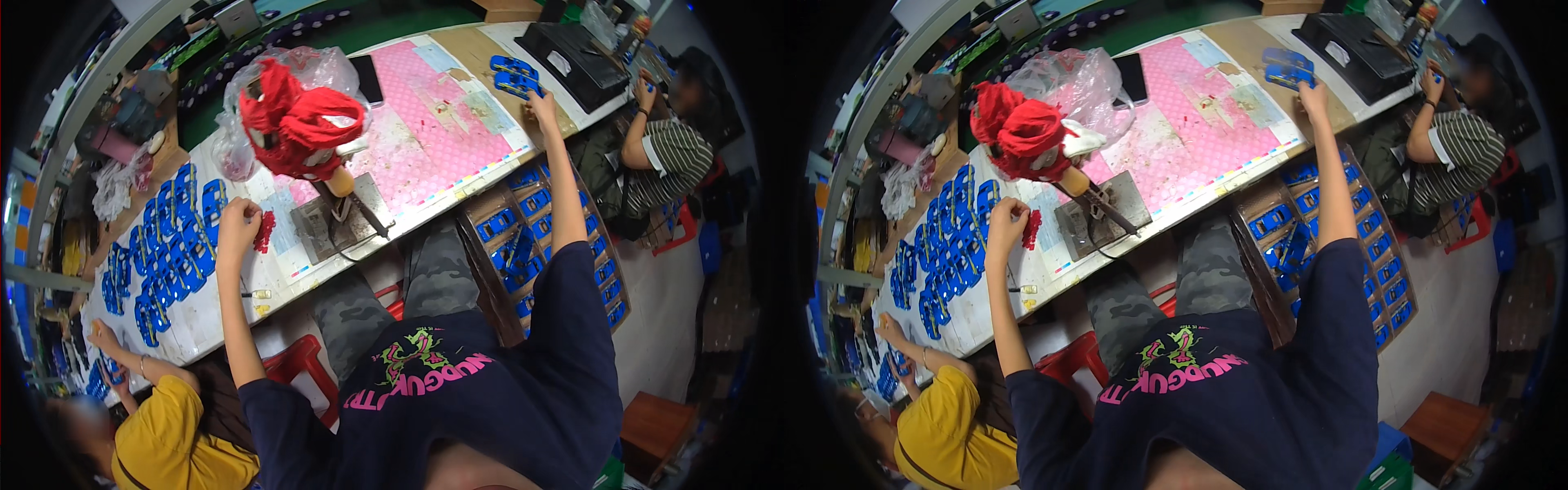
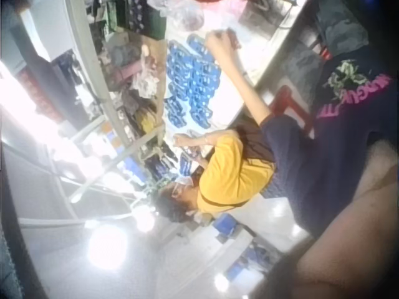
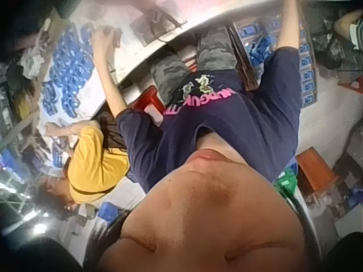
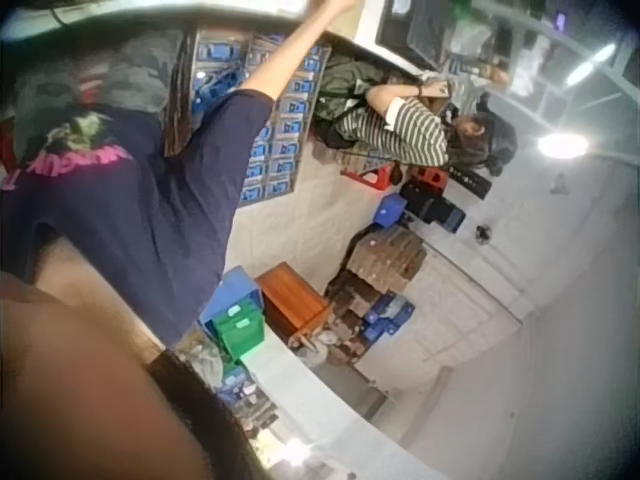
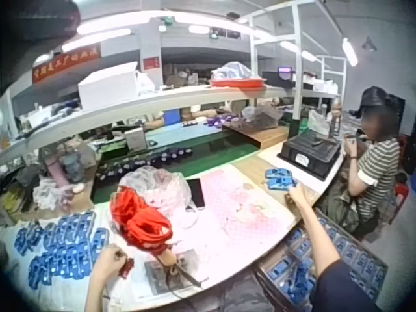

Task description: The person assembles small blue plastic toy car bodies by inserting red plastic pieces into designated slots. They repeatedly pick up a car body, insert a red piece, and place the finished unit on the table. The task is performed one at a time in a repetitive sequence.

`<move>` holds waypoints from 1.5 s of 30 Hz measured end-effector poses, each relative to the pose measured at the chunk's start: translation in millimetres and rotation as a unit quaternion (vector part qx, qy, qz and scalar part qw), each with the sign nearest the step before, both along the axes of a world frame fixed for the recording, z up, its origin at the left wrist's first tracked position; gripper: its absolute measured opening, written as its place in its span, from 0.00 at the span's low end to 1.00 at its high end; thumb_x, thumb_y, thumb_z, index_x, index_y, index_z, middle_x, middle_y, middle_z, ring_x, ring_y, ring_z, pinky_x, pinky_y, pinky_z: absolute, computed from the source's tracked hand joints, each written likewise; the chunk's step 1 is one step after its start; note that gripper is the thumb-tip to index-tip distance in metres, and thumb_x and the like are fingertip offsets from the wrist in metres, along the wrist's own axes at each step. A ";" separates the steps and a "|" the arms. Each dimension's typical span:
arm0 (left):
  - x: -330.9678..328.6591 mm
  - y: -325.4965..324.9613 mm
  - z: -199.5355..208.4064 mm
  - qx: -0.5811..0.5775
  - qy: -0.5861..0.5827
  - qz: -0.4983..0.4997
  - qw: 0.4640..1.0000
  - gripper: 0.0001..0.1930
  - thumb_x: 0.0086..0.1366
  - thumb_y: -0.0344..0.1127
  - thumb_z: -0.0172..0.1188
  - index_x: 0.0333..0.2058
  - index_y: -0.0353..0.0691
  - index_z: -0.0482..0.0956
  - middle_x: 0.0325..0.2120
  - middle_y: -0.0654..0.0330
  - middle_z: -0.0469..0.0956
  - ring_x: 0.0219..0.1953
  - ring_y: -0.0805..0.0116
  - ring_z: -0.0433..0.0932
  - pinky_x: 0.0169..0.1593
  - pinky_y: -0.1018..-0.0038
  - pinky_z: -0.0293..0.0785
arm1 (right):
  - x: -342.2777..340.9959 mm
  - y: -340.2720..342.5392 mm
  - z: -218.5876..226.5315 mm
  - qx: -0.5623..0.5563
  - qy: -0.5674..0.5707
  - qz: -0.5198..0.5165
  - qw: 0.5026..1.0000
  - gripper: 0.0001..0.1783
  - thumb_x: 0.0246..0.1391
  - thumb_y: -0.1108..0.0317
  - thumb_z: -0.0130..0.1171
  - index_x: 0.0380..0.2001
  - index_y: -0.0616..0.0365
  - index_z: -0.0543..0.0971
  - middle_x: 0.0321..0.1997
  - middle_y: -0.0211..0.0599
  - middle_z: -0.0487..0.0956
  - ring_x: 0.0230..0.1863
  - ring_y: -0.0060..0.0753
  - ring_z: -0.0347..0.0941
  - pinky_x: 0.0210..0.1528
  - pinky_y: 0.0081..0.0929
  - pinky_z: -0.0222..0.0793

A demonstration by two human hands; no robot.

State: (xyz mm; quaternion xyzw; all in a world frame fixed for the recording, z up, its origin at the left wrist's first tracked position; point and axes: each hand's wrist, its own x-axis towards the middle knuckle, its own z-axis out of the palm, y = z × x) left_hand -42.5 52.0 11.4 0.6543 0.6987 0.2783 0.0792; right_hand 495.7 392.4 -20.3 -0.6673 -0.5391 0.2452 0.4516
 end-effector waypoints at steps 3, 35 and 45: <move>-6.7 -1.3 -7.3 0.049 0.002 -0.001 0.999 0.03 0.48 0.24 0.53 0.23 0.31 0.70 0.19 0.55 0.70 0.23 0.66 0.69 0.29 0.75 0.65 | 12.0 18.6 -15.7 -0.014 0.072 0.020 0.997 0.26 0.45 0.55 0.54 0.41 0.66 0.66 0.21 0.38 0.72 0.13 0.24 0.67 0.11 0.20 0.61; 201.2 -91.6 92.7 0.199 -0.503 -0.285 0.791 0.10 0.43 0.21 0.59 0.28 0.35 0.73 0.24 0.51 0.74 0.25 0.66 0.74 0.26 0.76 0.70 | -145.5 -385.7 79.1 -0.147 0.647 0.661 0.350 0.42 0.28 0.55 0.68 0.39 0.74 0.58 0.38 0.57 0.66 0.37 0.39 0.67 0.35 0.27 0.65; 217.9 -93.5 76.5 0.221 -0.515 -0.351 0.750 0.11 0.41 0.23 0.62 0.28 0.37 0.76 0.26 0.56 0.75 0.27 0.67 0.74 0.28 0.79 0.69 | -153.2 -393.5 83.4 -0.122 0.596 0.688 0.395 0.38 0.32 0.55 0.66 0.38 0.72 0.58 0.36 0.49 0.65 0.36 0.32 0.63 0.37 0.25 0.59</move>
